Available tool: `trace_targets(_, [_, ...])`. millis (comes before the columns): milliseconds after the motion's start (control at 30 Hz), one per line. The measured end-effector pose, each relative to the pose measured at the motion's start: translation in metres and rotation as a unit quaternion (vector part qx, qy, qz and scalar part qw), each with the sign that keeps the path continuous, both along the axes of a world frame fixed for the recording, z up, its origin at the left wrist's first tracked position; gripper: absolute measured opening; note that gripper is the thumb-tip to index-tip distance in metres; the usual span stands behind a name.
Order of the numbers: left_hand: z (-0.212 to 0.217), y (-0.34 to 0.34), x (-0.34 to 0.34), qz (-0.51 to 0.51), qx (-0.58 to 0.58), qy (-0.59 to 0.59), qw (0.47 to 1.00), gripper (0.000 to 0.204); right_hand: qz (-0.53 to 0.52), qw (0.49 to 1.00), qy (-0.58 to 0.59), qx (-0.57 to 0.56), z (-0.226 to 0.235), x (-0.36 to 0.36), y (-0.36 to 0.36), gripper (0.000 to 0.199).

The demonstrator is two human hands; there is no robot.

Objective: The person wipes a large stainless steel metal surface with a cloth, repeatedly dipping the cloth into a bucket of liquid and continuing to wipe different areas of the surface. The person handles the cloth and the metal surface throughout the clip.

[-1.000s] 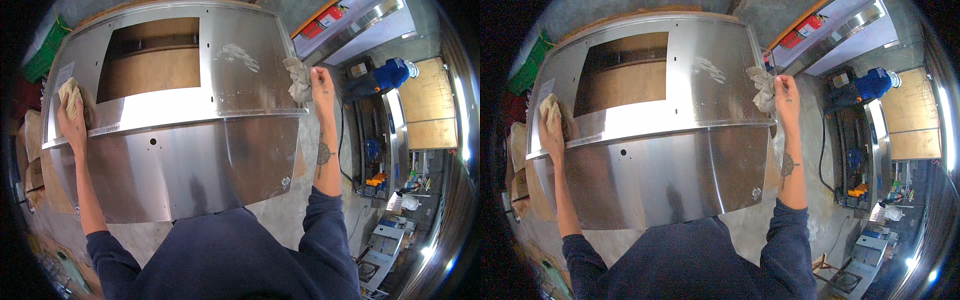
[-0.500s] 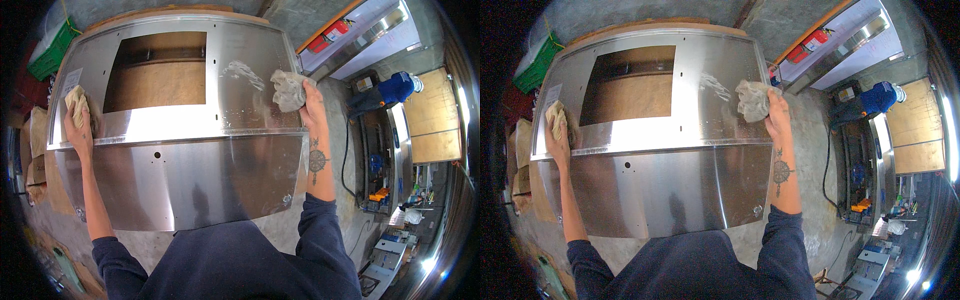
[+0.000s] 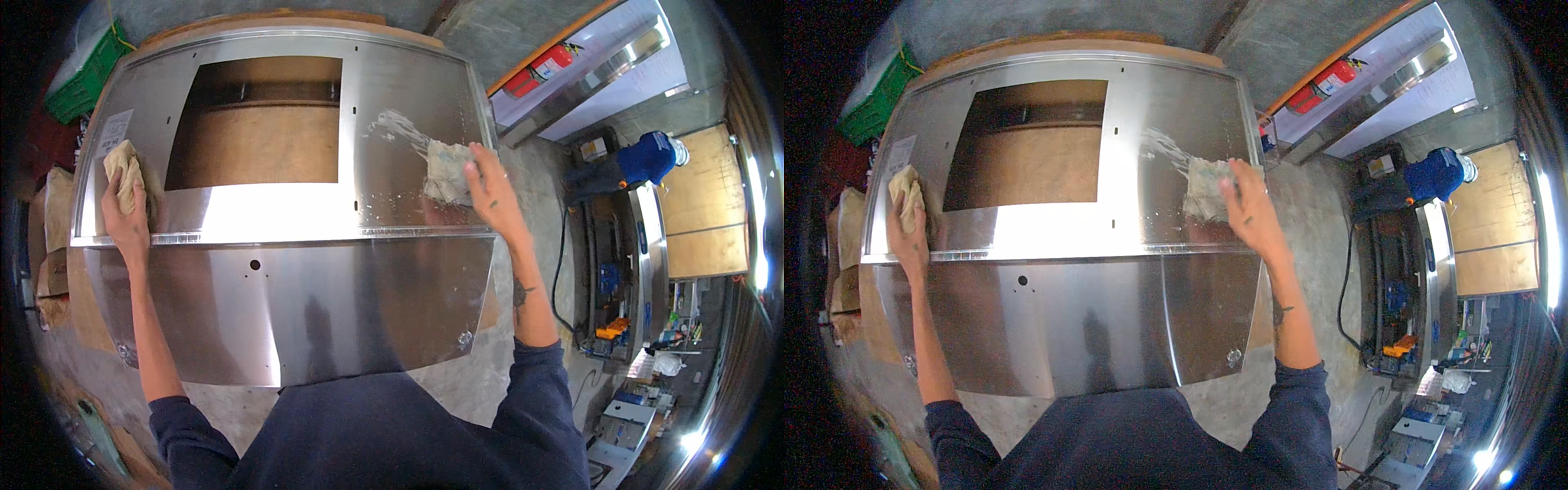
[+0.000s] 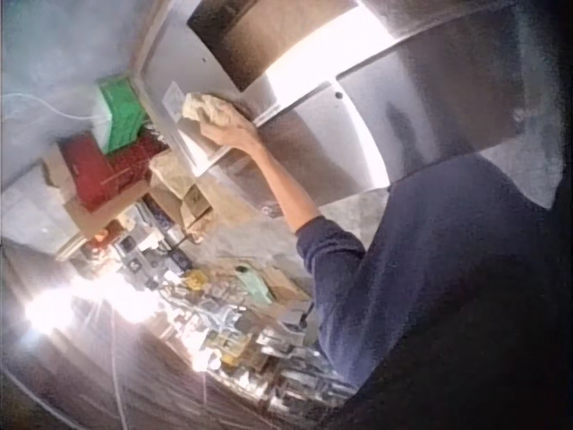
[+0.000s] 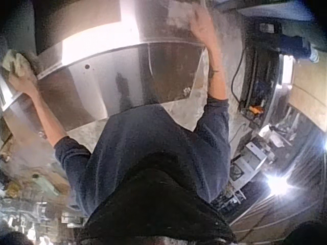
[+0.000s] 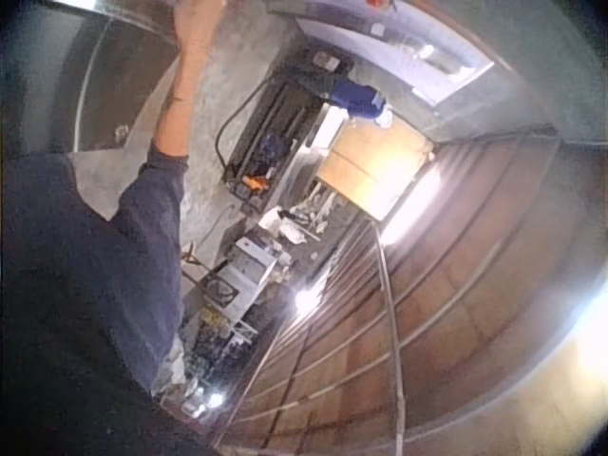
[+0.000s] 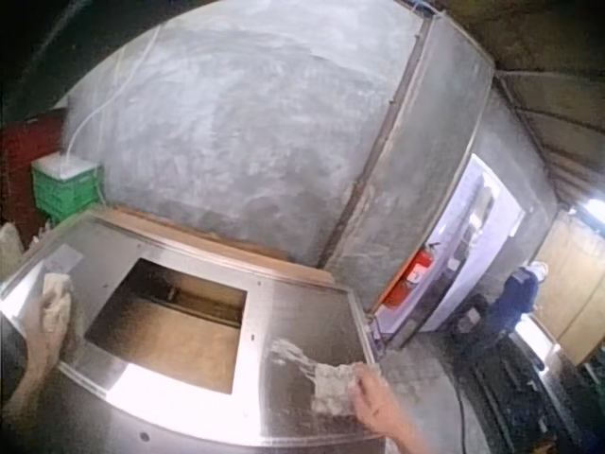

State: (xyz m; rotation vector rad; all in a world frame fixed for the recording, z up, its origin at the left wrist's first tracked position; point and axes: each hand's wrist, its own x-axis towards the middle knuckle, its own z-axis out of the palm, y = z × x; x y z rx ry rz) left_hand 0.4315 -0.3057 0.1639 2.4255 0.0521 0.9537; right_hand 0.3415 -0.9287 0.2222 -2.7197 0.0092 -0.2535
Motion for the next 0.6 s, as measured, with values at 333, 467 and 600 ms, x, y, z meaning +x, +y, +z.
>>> trace_targets(333, [0.002,-0.008,0.012,-0.01,-0.009,0.027,1.0,0.046,0.007,0.977,-0.041,-0.208,-0.079,0.161,0.065,0.062])
trace_targets(467, [0.002,0.0,0.005,-0.009,0.003,0.031,0.999,0.044,0.147,0.975,-0.044,-0.162,-0.079,0.111,0.143,0.06])
trace_targets(600, [0.0,0.003,0.0,-0.001,-0.021,0.034,0.999,0.044,0.242,0.962,0.062,-0.111,-0.048,0.023,0.103,0.061])
